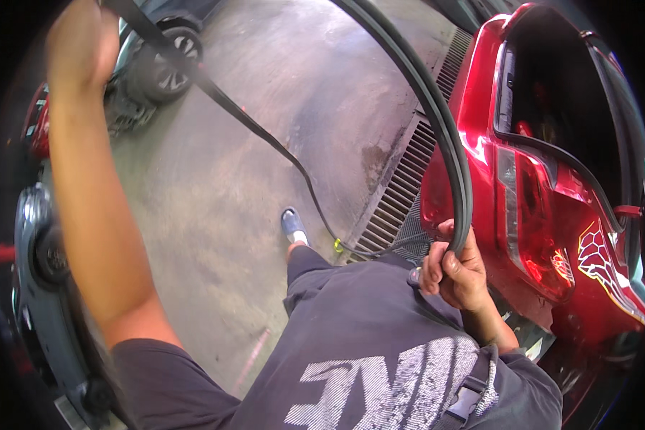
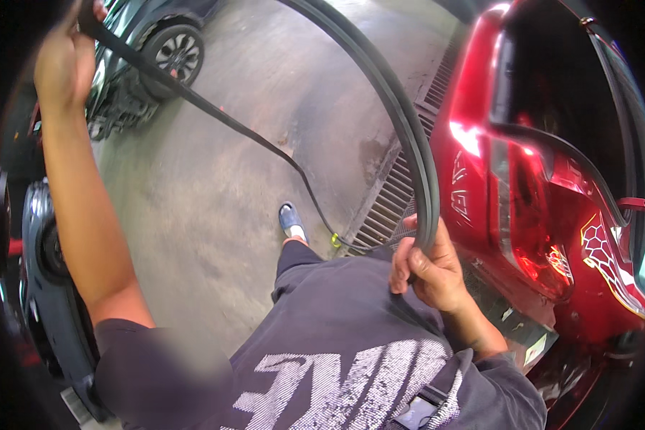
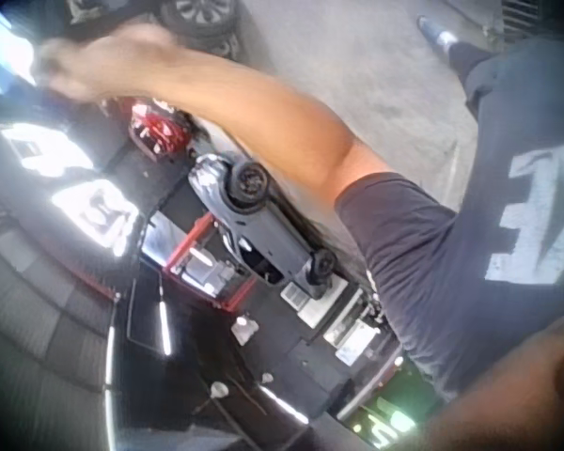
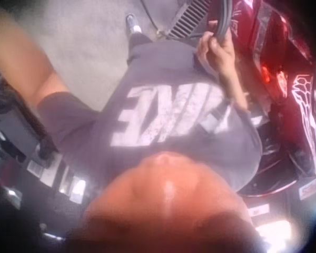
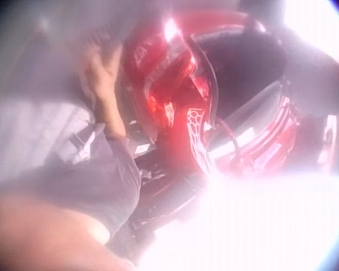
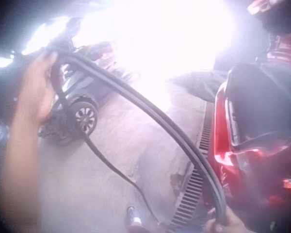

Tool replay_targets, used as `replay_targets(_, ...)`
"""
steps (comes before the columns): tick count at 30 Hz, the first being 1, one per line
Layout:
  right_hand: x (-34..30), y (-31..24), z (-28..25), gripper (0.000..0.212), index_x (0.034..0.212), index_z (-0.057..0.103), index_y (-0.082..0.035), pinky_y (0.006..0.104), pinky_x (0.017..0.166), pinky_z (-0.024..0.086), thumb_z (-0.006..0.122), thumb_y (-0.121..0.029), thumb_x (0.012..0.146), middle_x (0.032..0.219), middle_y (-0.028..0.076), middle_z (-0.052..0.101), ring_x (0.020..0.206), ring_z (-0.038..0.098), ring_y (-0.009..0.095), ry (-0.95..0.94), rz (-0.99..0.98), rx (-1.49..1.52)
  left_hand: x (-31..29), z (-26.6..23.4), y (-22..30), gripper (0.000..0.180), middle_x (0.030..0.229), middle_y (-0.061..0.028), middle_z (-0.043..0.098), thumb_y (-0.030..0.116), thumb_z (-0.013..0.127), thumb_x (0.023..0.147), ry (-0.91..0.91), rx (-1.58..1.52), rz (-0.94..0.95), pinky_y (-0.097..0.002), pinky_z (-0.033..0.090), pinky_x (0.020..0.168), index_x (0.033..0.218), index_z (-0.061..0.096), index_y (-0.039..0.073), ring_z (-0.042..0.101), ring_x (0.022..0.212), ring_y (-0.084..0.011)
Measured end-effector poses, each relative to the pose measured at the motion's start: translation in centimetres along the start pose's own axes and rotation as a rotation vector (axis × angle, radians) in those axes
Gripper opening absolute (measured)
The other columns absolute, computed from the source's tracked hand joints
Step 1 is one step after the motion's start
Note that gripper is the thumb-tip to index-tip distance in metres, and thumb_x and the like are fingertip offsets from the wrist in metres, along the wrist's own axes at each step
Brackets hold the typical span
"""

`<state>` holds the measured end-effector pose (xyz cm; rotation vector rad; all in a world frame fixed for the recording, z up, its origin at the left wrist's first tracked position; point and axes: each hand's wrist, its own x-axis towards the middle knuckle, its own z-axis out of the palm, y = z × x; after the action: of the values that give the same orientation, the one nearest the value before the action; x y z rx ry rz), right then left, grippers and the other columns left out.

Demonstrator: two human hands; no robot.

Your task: The person installs black rubber weather stripping along the perimeter of a red car door frame. They press the seal into the channel by hand, working around the edges and corners to secure it in place.

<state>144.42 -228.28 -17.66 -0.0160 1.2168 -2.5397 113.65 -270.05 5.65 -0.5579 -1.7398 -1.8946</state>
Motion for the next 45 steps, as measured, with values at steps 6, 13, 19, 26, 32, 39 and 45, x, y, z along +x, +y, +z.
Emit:
replay_targets(6,10.4,-4.1,10.1,0.047,0.147,0.039,0.001,0.028,0.045,0.044,0.054,-0.02,0.108,0.071,0.005,0.05,0.047,0.048,0.013,0.446,-0.228,-0.272,3.1,-7.9,-13.8,0.019,0.108,-0.008,0.069,0.014,0.065,0.104,-0.094,-0.084,-0.288,-0.0367,0.055,0.09,0.118,0.064,0.001,0.066,0.097,-0.0188)
replay_targets(13,16.5,-7.4,14.1,0.048,0.152,0.036,0.001,0.0261,0.047,0.046,0.05,-0.016,0.109,0.074,0.004,0.048,0.051,0.045,0.01,0.591,-0.576,-0.404,8.3,-8.8,-23.2,0.013,0.099,-0.0018,0.071,0.019,0.065,0.105,-0.11,-0.235,-0.432,-0.032,0.056,0.078,0.114,0.066,0.01,0.066,0.083,-0.0133)
replay_targets(19,18.8,-3.4,15.3,0.04,0.144,0.045,0.001,0.0279,0.051,0.049,0.053,-0.014,0.107,0.072,0.002,0.049,0.052,0.049,0.011,0.75,-0.548,-0.282,11.7,-4.7,-25.8,0.019,0.097,0.0006,0.064,0.019,0.067,0.104,-0.202,-0.183,-0.434,-0.0254,0.05,0.065,0.119,0.062,0.009,0.058,0.073,-0.0099)
replay_targets(26,20.5,6.2,18.8,0.027,0.116,0.06,-0.005,0.0224,0.051,0.04,0.075,-0.013,0.095,0.083,-0.002,0.059,0.057,0.048,0.004,1.169,-0.235,-0.202,2.5,-1.9,-38.9,0.02,0.085,-0.0006,0.058,0.02,0.071,0.101,-0.329,-0.364,-0.856,-0.0287,0.047,0.054,0.106,0.053,0.012,0.057,0.062,-0.0139)
replay_targets(32,13.0,12.5,27.6,0.023,0.113,0.066,0.0,0.0285,0.082,0.052,0.074,-0.011,0.094,0.097,0.005,0.07,0.092,0.063,0.01,1.781,-0.254,-0.327,-5.2,0.4,-42.5,0.016,0.082,-0.0019,0.06,0.016,0.068,0.102,-0.725,-0.263,-1.16,-0.0283,0.045,0.053,0.099,0.053,0.015,0.057,0.059,-0.0155)
replay_targets(39,-0.9,15.2,42.4,0.015,0.105,0.067,-0.003,0.024,0.073,0.049,0.075,-0.009,0.094,0.09,-0.003,0.065,0.082,0.058,0.005,2.478,-0.531,-0.577,-11.4,8.5,-32.6,0.012,0.095,-0.002,0.066,0.004,0.061,0.102,-1.355,-0.633,-1.395,-0.0341,0.05,0.066,0.104,0.055,0.015,0.064,0.079,-0.0169)
replay_targets(45,-10.6,22.4,52.2,0.014,0.115,0.059,-0.007,0.0232,0.055,0.035,0.061,-0.018,0.107,0.072,-0.006,0.049,0.053,0.037,0.004,2.607,-1.552,-0.585,-26.0,16.1,-7.7,0.016,0.105,-0.002,0.065,0.012,0.061,0.102,-1.773,-1.019,-1.198,-0.0329,0.048,0.075,0.117,0.056,0.012,0.06,0.091,-0.016)
